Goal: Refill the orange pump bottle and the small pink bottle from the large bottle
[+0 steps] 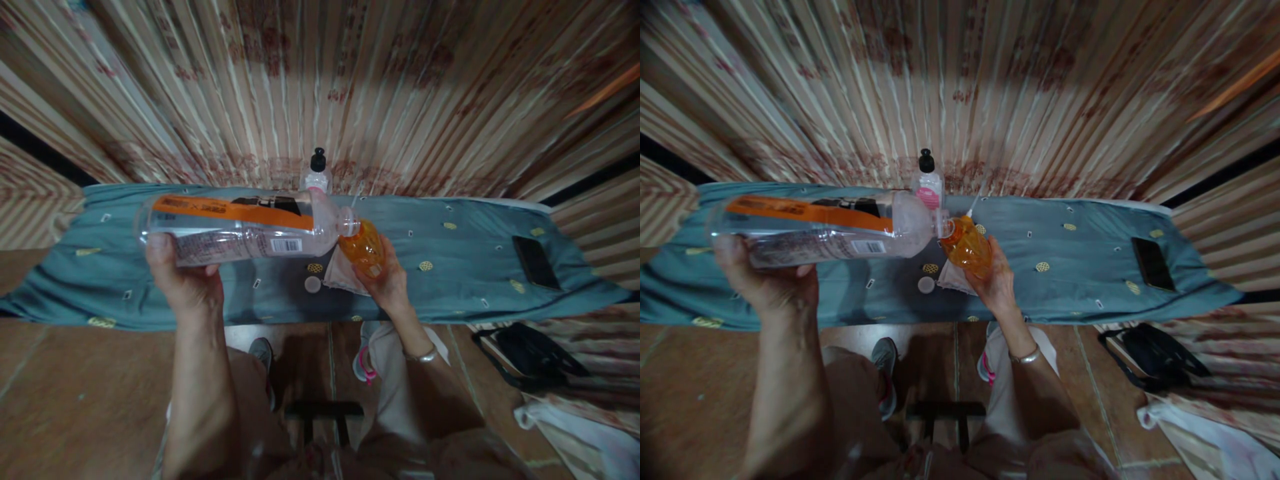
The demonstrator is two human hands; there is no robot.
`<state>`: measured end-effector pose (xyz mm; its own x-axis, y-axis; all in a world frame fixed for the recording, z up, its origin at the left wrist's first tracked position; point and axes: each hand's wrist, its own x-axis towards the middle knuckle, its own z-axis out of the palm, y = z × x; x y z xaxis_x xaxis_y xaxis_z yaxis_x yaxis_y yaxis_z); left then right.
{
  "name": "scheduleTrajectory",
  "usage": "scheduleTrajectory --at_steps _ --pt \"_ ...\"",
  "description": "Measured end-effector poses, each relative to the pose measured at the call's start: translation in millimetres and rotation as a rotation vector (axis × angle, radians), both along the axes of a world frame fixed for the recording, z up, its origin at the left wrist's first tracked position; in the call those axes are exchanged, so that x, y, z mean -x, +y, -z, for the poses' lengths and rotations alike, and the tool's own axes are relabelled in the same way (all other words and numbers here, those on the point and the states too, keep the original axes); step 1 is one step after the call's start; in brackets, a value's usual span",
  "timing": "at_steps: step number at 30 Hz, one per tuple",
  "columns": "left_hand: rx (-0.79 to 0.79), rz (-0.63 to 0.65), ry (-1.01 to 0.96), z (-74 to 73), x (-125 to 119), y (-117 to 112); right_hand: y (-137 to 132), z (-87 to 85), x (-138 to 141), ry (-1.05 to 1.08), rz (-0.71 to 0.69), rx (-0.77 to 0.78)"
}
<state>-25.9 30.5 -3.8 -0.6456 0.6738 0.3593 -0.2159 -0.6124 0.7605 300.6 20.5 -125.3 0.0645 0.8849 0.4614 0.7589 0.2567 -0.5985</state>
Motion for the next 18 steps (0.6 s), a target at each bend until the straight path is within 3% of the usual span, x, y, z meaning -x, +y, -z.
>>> scheduleTrajectory --at_steps 18 --pt "0.031 -0.026 -0.001 -6.4 -3.8 -2.9 -1.6 -5.5 1.8 -0.009 0.031 0.011"
